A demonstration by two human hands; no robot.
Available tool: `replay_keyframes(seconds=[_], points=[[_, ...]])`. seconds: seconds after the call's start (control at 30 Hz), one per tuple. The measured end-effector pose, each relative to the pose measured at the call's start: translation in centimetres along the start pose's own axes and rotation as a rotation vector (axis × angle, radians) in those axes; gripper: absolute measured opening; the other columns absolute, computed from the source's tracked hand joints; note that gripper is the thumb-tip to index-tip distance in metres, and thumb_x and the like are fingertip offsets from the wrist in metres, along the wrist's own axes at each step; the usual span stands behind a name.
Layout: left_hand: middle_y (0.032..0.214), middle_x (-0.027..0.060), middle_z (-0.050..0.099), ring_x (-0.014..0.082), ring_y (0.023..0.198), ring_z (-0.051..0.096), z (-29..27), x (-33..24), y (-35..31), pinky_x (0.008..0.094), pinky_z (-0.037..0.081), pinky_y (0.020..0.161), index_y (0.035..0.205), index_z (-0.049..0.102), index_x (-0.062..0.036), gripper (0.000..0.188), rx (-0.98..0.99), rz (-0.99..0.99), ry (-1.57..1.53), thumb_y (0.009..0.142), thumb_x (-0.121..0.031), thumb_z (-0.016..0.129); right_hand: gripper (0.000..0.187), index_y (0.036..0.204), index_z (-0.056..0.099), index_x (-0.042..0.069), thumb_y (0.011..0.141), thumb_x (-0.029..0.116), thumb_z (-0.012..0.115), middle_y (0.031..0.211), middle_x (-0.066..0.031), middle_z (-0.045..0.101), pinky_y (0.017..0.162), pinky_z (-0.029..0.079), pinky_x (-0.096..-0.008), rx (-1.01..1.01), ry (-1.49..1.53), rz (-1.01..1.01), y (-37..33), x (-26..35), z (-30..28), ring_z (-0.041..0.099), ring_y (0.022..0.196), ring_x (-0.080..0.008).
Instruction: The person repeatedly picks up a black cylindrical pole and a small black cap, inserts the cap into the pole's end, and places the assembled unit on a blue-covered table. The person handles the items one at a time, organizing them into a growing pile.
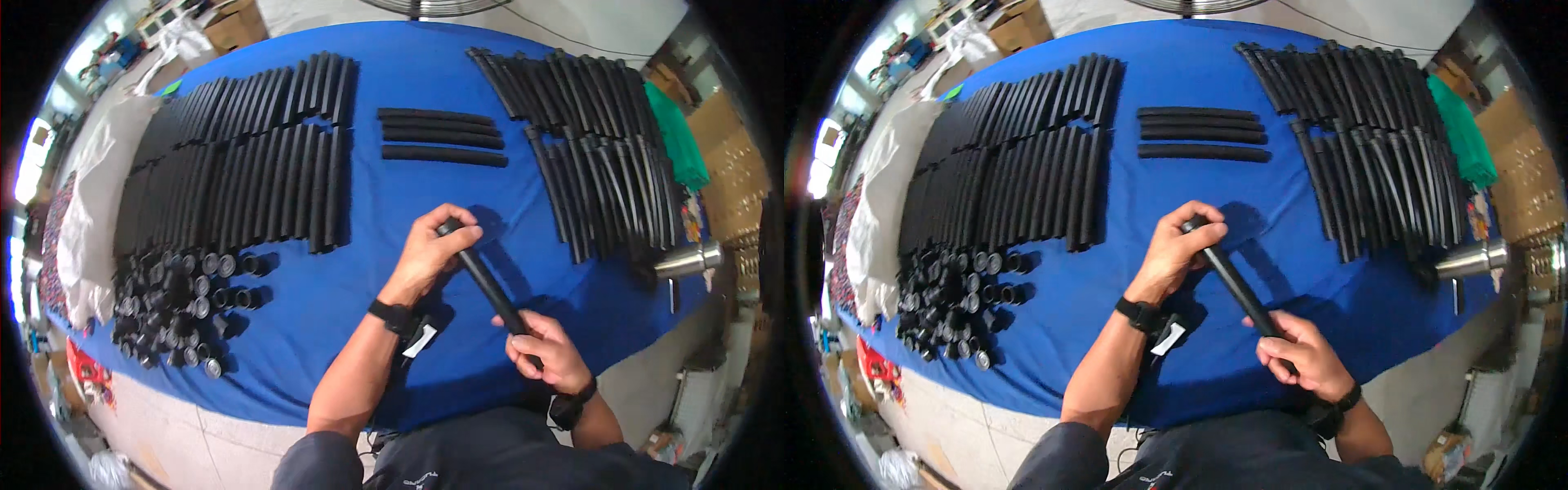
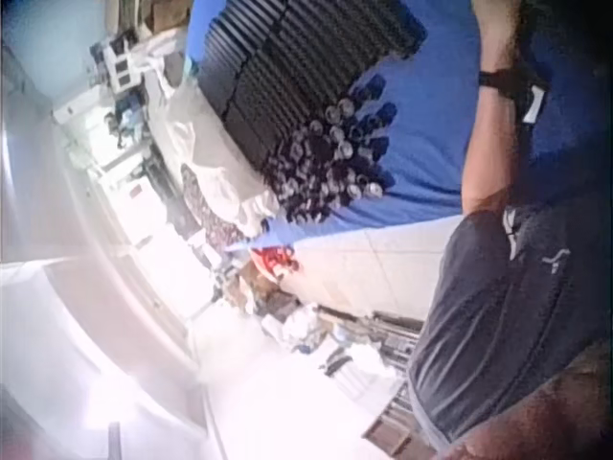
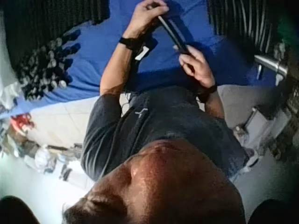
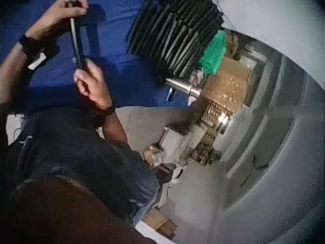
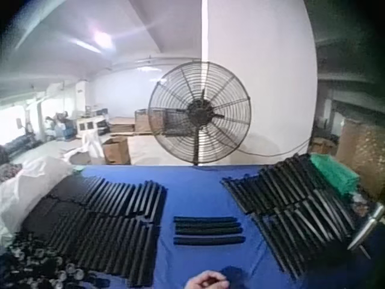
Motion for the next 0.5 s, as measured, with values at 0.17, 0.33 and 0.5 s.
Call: replay_keyframes(seconds=[0.17, 0.33, 0.5], points=[[0.075, -0.0049, 0.056, 0.0042, 0.056, 0.047, -0.8, 0.1, 0.4, 0.0206, 0.034, 0.046, 0.103, 0.066, -0.0085, 0.021, -0.032, 0.01, 0.091, 0.089, -0.016, 0.079, 0.045, 0.136, 0.054, -0.002, 0.096, 0.012, 0.067, 0.088, -0.0092, 0.066, 0.044, 0.044, -0.0242, -0.084, -0.163, -0.181, 1.3, 0.9, -1.9, 0.06, 0.057, -0.0131], [0.074, -0.0052, 0.055, 0.0044, 0.055, 0.047, -1.4, -0.3, 0.4, 0.0207, 0.034, 0.045, 0.103, 0.066, -0.009, 0.02, -0.049, 0.091, 0.036, 0.09, -0.018, 0.078, 0.047, 0.138, 0.052, -0.005, 0.1, 0.02, 0.061, 0.085, -0.0095, 0.063, 0.036, 0.037, -0.0215, 0.282, 0.643, 0.107, 2.4, -2.3, -1.3, 0.049, 0.046, -0.0084], [0.074, -0.0049, 0.055, 0.0041, 0.054, 0.046, -1.2, -0.1, 0.4, 0.021, 0.033, 0.045, 0.108, 0.064, -0.009, 0.024, -0.144, 0.177, 0.101, 0.091, -0.02, 0.078, 0.047, 0.138, 0.054, -0.005, 0.099, 0.02, 0.063, 0.083, -0.0099, 0.063, 0.039, 0.041, -0.021, -0.032, -0.182, -0.221, 1.7, 0.8, -2.8, 0.051, 0.049, -0.0061]])
Point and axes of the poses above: each hand's wrist, its own y-axis towards the middle knuckle, its own z-axis out of the palm, x = y × z, the point moved 7 cm from there along y, towards the middle knuckle
